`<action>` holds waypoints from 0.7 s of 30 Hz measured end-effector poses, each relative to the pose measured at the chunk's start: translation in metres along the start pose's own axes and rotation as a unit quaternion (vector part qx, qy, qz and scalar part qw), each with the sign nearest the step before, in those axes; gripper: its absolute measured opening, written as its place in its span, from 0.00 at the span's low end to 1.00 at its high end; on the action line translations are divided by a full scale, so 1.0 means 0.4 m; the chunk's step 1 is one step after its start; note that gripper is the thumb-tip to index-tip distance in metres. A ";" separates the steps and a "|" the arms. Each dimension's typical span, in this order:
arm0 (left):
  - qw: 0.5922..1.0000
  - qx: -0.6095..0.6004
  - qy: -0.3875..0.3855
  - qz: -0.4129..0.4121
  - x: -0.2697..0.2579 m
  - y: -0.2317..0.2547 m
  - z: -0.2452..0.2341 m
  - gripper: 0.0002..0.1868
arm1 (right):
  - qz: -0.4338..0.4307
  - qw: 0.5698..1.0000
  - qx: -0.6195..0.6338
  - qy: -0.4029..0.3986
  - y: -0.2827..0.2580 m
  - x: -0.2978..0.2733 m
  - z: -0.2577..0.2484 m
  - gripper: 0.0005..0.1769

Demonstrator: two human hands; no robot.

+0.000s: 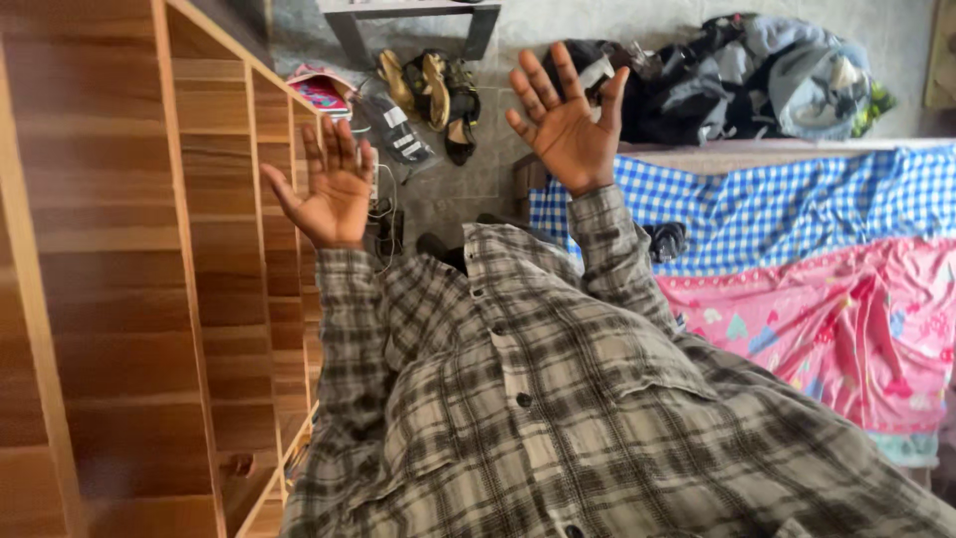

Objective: The person picks up various shoes and slippers from the floor and places them into a wooden shoe rack. The person handles multiple pairs of footwear, including sandals and slides, and arranges them on the shelves.

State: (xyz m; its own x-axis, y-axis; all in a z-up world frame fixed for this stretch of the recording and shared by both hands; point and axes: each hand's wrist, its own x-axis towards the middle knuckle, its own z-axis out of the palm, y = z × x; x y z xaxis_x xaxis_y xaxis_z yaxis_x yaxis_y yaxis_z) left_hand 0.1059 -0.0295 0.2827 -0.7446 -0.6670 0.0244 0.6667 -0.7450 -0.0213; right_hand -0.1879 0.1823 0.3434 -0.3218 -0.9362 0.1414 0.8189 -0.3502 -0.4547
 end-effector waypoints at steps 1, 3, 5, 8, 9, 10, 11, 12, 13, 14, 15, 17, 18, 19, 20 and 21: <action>1.000 -0.017 -0.007 -0.001 0.033 -0.004 -0.004 0.40 | -0.007 1.000 0.003 0.014 -0.003 -0.013 -0.005 0.49; 0.999 -0.042 -0.008 0.007 0.045 -0.005 -0.002 0.40 | -0.015 0.999 0.017 0.038 0.017 -0.022 -0.017 0.49; 0.998 -0.066 -0.004 0.012 0.079 -0.048 0.000 0.42 | -0.028 0.995 0.070 0.071 0.027 -0.021 -0.028 0.49; 0.995 -0.103 0.007 -0.005 0.104 -0.107 -0.008 0.42 | -0.041 0.995 0.064 0.068 0.012 -0.002 -0.052 0.48; 0.995 -0.095 0.002 -0.018 0.108 -0.125 -0.016 0.41 | -0.043 0.996 0.047 0.060 0.003 0.006 -0.061 0.47; 0.996 -0.089 -0.008 -0.028 0.123 -0.143 -0.025 0.40 | -0.044 0.995 0.056 0.063 -0.010 0.026 -0.074 0.47; 0.996 -0.082 -0.017 -0.038 0.142 -0.154 -0.033 0.40 | -0.045 0.995 0.064 0.067 -0.021 0.047 -0.086 0.47; 0.995 -0.079 -0.016 -0.051 0.165 -0.162 -0.040 0.39 | -0.040 0.994 0.072 0.068 -0.039 0.074 -0.100 0.46; 0.995 -0.076 -0.015 -0.064 0.192 -0.165 -0.046 0.39 | -0.036 0.993 0.086 0.067 -0.054 0.103 -0.115 0.45; 0.994 -0.074 -0.012 -0.073 0.212 -0.173 -0.053 0.39 | -0.027 0.992 0.101 0.067 -0.066 0.131 -0.131 0.44; 0.995 -0.070 -0.012 -0.070 0.233 -0.187 -0.061 0.39 | -0.019 0.991 0.116 0.067 -0.077 0.159 -0.148 0.44; 0.996 -0.059 -0.017 -0.062 0.297 -0.208 -0.080 0.40 | 0.001 0.989 0.125 0.077 -0.099 0.228 -0.189 0.43; 0.996 -0.069 -0.012 -0.052 0.334 -0.219 -0.087 0.40 | 0.009 0.988 0.128 0.080 -0.116 0.267 -0.211 0.43; 0.996 -0.080 -0.008 -0.043 0.371 -0.231 -0.096 0.39 | 0.018 0.989 0.124 0.078 -0.129 0.307 -0.233 0.42; 0.995 -0.093 -0.002 -0.033 0.405 -0.248 -0.111 0.39 | 0.027 0.989 0.119 0.078 -0.141 0.344 -0.257 0.41; 0.995 -0.098 -0.006 -0.025 0.440 -0.269 -0.126 0.40 | 0.037 0.990 0.113 0.078 -0.159 0.378 -0.282 0.40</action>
State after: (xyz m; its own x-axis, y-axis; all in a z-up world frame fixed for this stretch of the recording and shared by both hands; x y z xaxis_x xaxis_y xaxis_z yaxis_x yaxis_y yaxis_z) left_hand -0.0987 -0.0667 0.2390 -0.7750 -0.6305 0.0423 0.6095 -0.7635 -0.2138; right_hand -0.3423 0.0664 0.2944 -0.3125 -0.9494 -0.0311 0.9228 -0.2956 -0.2471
